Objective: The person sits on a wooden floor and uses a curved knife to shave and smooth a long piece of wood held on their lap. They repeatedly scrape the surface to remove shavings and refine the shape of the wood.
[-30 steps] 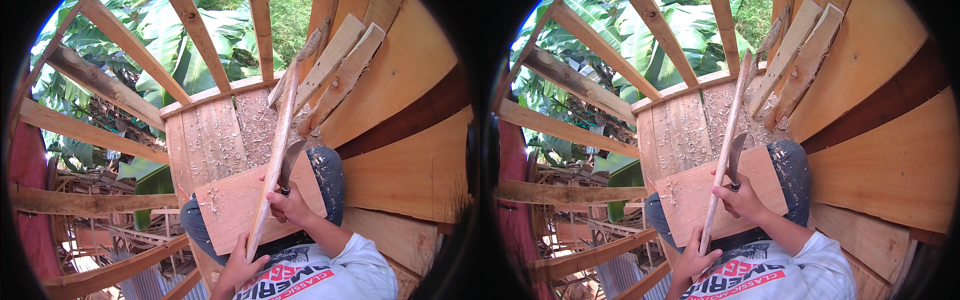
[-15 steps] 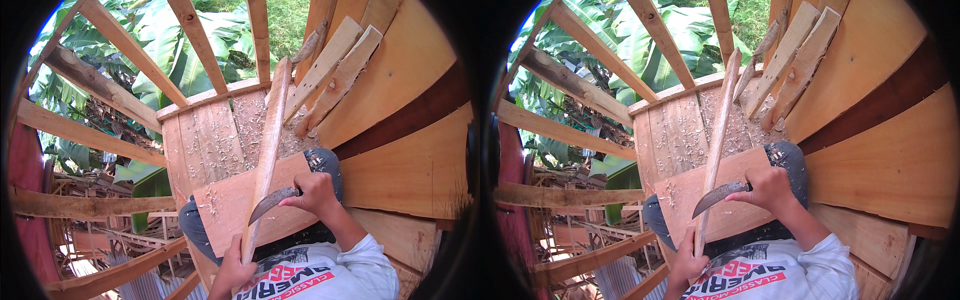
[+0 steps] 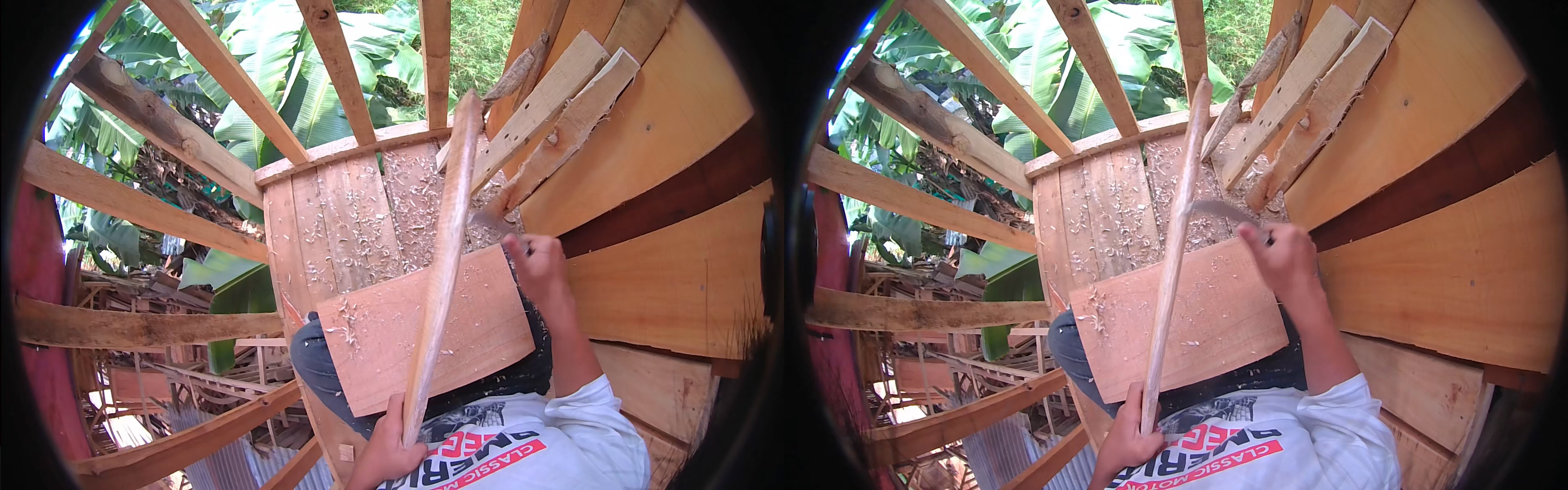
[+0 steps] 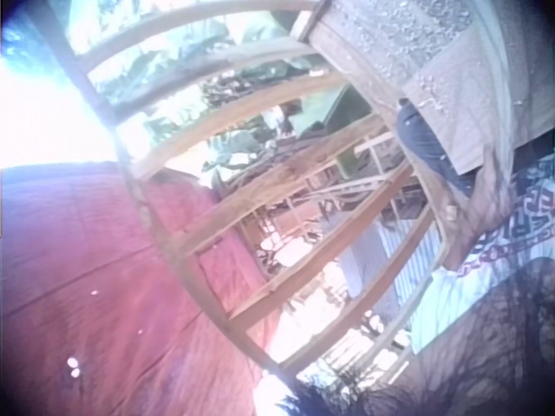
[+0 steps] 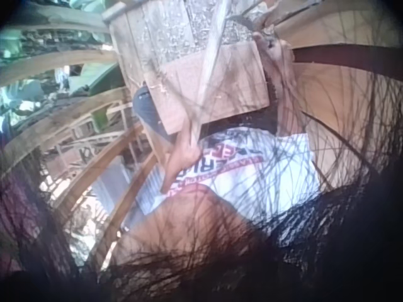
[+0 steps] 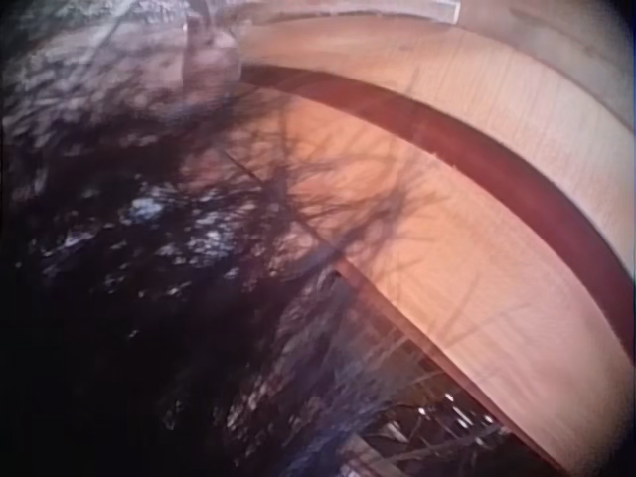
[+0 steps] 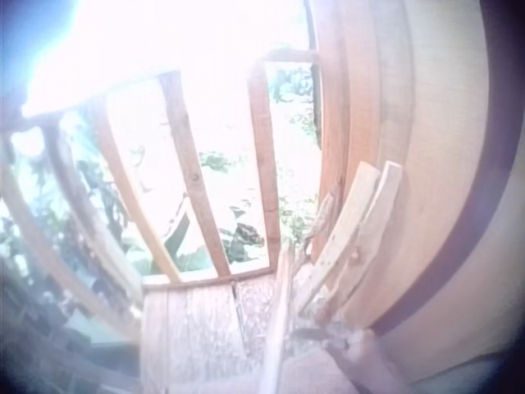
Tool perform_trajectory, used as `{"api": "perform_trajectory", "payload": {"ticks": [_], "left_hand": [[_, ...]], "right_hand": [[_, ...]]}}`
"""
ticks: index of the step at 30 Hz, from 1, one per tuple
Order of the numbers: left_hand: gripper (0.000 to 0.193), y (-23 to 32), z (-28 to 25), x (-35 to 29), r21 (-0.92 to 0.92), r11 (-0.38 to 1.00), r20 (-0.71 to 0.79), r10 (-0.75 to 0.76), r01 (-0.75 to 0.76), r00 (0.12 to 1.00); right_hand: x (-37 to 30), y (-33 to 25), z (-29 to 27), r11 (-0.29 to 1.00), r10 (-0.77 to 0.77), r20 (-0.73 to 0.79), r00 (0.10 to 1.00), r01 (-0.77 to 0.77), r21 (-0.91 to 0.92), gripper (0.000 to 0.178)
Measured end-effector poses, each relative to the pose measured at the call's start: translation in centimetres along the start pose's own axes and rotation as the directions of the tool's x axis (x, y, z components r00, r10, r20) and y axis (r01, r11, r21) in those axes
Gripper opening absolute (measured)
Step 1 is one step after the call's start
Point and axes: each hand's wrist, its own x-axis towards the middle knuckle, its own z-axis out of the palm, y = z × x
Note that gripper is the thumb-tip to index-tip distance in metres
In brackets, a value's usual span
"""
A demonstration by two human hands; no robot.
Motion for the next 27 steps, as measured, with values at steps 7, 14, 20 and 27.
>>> {"api": "perform_trajectory", "payload": {"ticks": [7,14,20,27], "left_hand": [[0.058,-1.1,-1.2,-2.2,-0.054,0.982,0.075,-0.178,0.182,0.981],[0.063,-2.5,-2.8,0.5,-0.161,0.987,0.048,0.028,-0.019,0.998],[0.068,-2.0,-2.5,0.0,-0.117,0.99,0.1,-0.061,0.072,0.993],[0.059,-1.7,-1.3,-1.8,-0.173,0.985,0.156,0.005,0.023,0.988]], "right_hand": [[0.3,1.6,-3.9,0.999,0.04,0.138,0.99,-0.041,0.005,0.068],[-5.2,-4.3,-1.3,0.955,-0.293,0.329,0.898,0.258,0.146,0.064],[-3.3,-4.6,-1.5,0.903,-0.415,0.273,0.868,0.429,0.006,0.074],[2.9,0.6,-3.1,0.986,-0.015,0.0,1.0,0.014,-0.168,0.074]]}}
